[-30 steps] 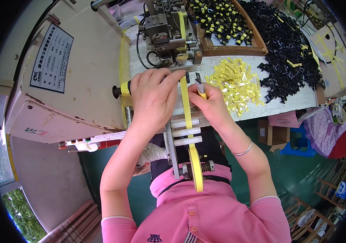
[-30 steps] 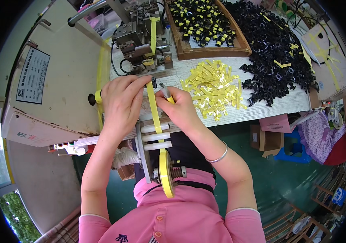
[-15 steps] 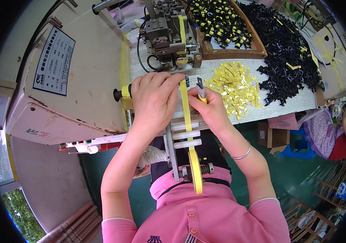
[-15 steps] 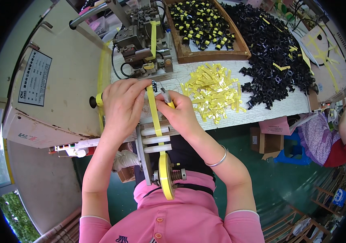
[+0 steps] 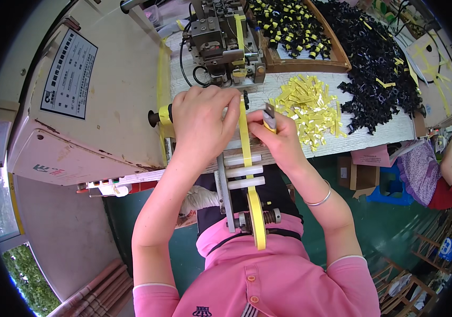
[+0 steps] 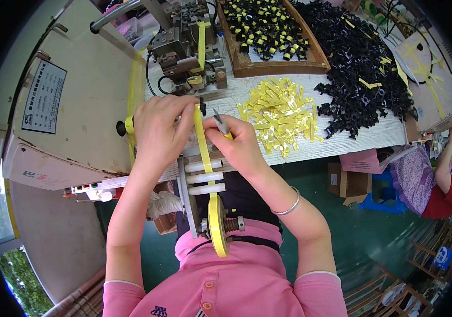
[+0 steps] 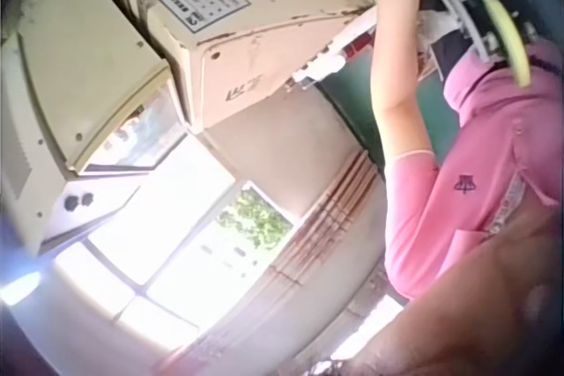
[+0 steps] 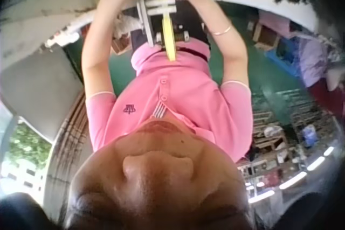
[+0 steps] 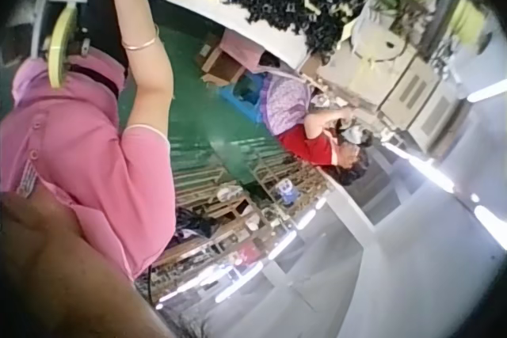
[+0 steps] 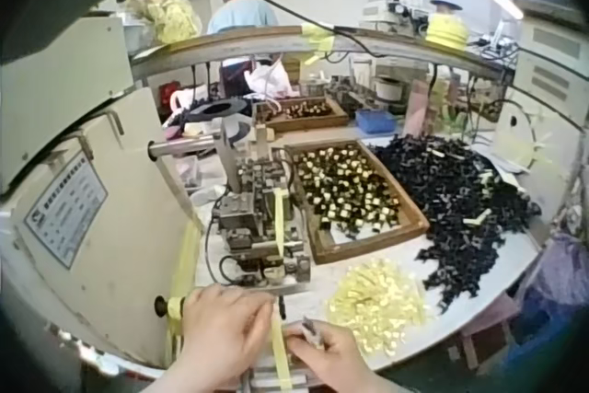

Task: Assembling small electronic components onto a yellow tape using a manual press machine.

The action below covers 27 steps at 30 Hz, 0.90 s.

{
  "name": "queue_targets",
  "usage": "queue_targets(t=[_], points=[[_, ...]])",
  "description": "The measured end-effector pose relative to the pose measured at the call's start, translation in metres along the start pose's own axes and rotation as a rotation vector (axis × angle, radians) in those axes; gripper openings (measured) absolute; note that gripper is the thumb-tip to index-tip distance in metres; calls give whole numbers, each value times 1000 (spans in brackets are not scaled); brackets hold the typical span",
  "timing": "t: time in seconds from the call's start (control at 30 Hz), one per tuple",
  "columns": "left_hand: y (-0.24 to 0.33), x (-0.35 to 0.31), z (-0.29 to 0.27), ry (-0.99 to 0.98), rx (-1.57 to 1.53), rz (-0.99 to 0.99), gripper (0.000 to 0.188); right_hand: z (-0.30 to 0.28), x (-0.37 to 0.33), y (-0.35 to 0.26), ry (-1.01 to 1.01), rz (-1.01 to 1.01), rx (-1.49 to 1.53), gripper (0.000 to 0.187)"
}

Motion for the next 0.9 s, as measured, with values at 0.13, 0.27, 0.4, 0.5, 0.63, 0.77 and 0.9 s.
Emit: queue_targets(t=[0.13, 0.27, 0.4, 0.5, 0.63, 0.77, 0.9], points=[[-7, 19, 6, -216, 40, -226, 18, -3, -4, -2, -63, -132, -94, 12], [-11, 20, 7, -224, 35, -285, 22, -3, -3, -9, -12, -75, -254, 12], [15, -8, -3, 96, 34, 98, 18, -4, -1, -11, 83, -22, -101, 9], [9, -16, 3, 93, 22, 132, 21, -6, 3, -12, 77, -78, -116, 7], [1, -5, 3, 22, -35, 124, 21, -10, 17, -13, 44, -198, -151, 6], [-2, -1, 3, -109, -91, 85, 23, -10, 23, -16, 70, -231, -305, 6], [-5, 5, 3, -256, -116, -5, 24, -9, 27, -15, 87, -283, -355, 6]])
Point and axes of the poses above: each hand's wrist, its own x-axis towards the middle knuckle, its own z-axis out of the palm, y = z × x, the point moved 3 cm from there along x, towards the middle knuckle, and after that the axes turned 6 degrees about y, right-handed, at the moved point
